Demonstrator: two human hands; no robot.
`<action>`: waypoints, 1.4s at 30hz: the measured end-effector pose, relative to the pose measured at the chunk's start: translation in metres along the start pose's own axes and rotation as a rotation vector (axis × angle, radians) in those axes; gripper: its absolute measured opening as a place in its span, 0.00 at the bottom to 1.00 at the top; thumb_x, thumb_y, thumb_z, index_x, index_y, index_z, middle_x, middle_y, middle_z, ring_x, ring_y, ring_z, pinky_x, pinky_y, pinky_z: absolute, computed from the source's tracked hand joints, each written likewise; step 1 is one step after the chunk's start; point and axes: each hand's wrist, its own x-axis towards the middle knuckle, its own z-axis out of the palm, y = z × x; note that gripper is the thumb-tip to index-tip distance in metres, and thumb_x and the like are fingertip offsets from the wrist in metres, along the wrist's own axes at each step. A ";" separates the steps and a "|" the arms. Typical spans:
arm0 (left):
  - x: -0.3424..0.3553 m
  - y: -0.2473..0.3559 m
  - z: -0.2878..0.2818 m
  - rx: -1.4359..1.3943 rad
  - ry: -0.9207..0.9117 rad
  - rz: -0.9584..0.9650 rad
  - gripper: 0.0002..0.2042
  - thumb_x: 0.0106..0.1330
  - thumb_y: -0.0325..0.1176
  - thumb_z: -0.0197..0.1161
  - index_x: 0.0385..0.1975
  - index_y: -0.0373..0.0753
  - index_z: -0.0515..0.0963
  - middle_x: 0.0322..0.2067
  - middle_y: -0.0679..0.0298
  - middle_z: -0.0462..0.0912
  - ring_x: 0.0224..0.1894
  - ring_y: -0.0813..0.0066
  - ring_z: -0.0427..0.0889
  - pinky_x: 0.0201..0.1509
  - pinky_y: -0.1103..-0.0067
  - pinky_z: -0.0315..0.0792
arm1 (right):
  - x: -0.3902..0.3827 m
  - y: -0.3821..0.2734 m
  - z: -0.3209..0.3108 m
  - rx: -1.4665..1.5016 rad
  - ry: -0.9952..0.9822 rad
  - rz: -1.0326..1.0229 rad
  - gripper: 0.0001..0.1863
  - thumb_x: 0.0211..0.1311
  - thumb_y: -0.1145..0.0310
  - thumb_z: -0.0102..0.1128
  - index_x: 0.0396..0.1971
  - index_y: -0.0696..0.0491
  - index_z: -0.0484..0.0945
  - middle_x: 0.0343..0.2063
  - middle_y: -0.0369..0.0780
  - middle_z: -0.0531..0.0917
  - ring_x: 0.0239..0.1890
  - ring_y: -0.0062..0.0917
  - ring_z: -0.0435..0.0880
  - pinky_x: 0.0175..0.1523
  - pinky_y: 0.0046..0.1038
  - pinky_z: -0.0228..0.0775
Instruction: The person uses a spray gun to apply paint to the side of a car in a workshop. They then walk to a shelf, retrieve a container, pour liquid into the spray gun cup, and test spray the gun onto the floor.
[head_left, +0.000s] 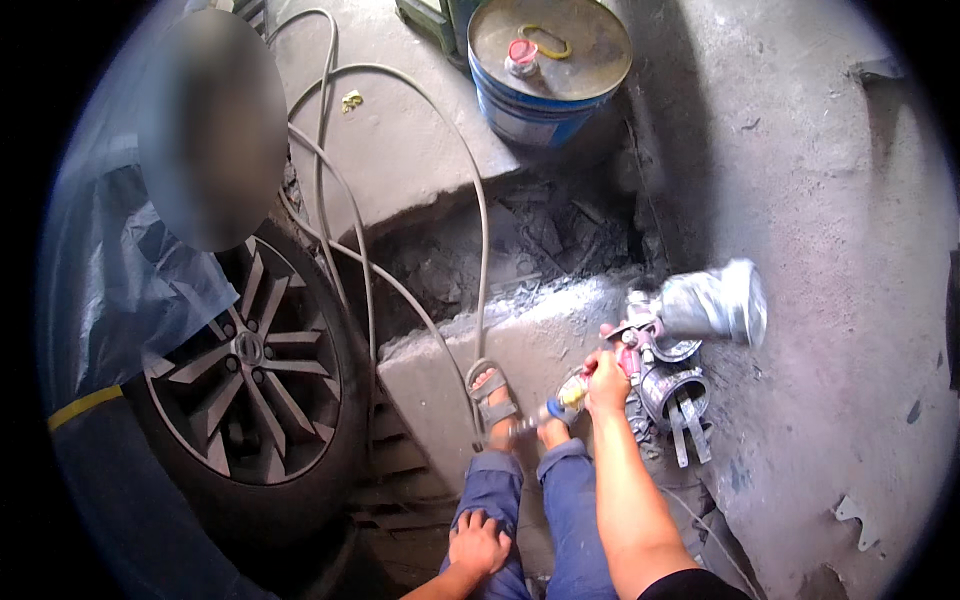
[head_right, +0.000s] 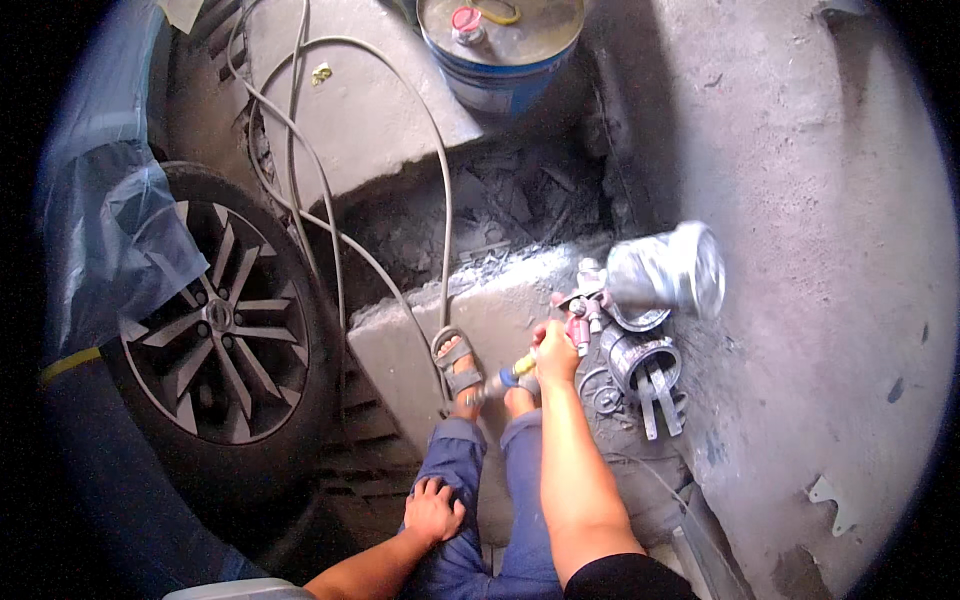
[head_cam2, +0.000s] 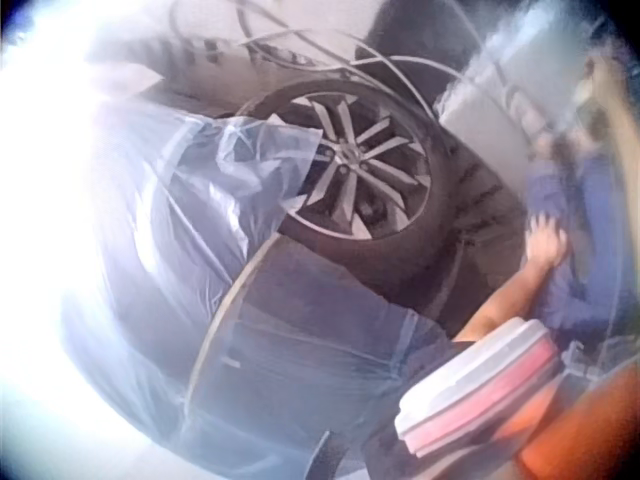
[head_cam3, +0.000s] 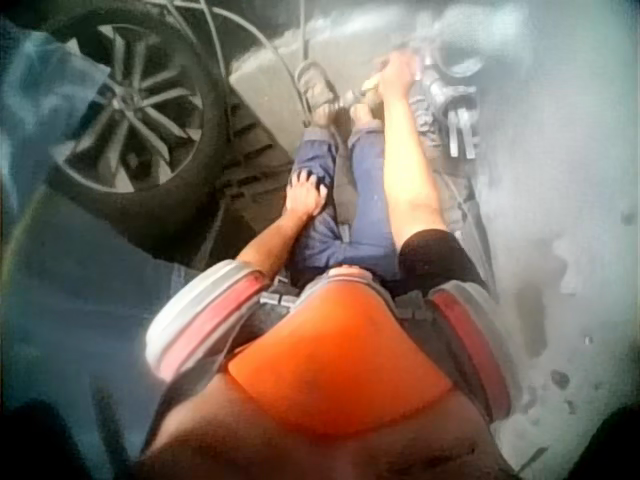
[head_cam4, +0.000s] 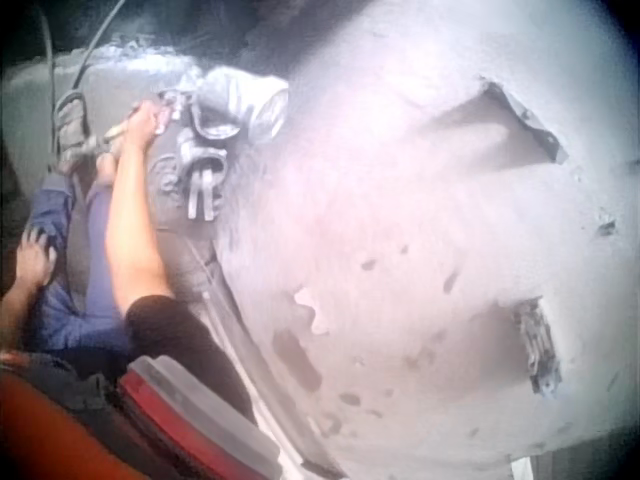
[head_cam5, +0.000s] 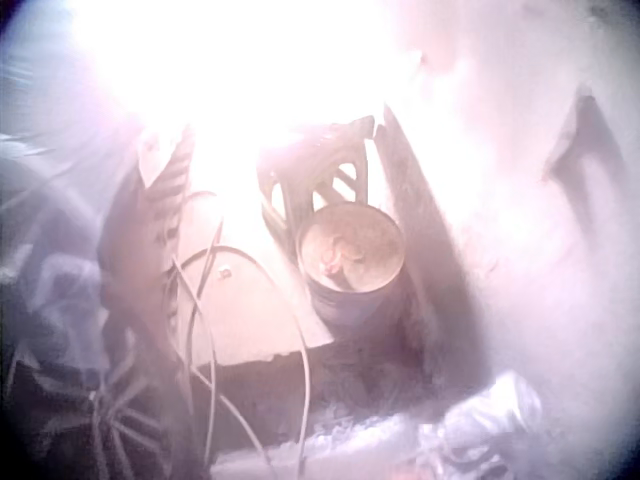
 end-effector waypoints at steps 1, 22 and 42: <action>0.004 0.005 -0.004 0.006 -0.005 0.027 0.20 0.58 0.47 0.51 0.44 0.42 0.77 0.56 0.57 0.66 0.62 0.56 0.60 0.59 0.57 0.61 | 0.013 0.004 -0.010 -0.090 -0.026 -0.004 0.10 0.58 0.70 0.46 0.38 0.53 0.74 0.15 0.35 0.71 0.16 0.19 0.67 0.23 0.21 0.61; 0.004 0.006 0.006 0.018 -0.036 0.004 0.21 0.58 0.47 0.49 0.45 0.41 0.76 0.57 0.56 0.66 0.64 0.54 0.57 0.61 0.58 0.58 | 0.012 0.004 -0.004 -0.047 0.081 0.036 0.18 0.55 0.72 0.47 0.47 0.52 0.73 0.15 0.35 0.72 0.16 0.19 0.69 0.22 0.21 0.62; 0.001 0.011 0.007 0.074 -0.043 -0.020 0.22 0.57 0.47 0.51 0.46 0.42 0.76 0.57 0.56 0.67 0.63 0.54 0.59 0.62 0.60 0.60 | 0.007 0.001 0.003 -0.151 0.083 0.080 0.06 0.54 0.73 0.50 0.33 0.54 0.72 0.18 0.37 0.75 0.17 0.19 0.71 0.24 0.22 0.64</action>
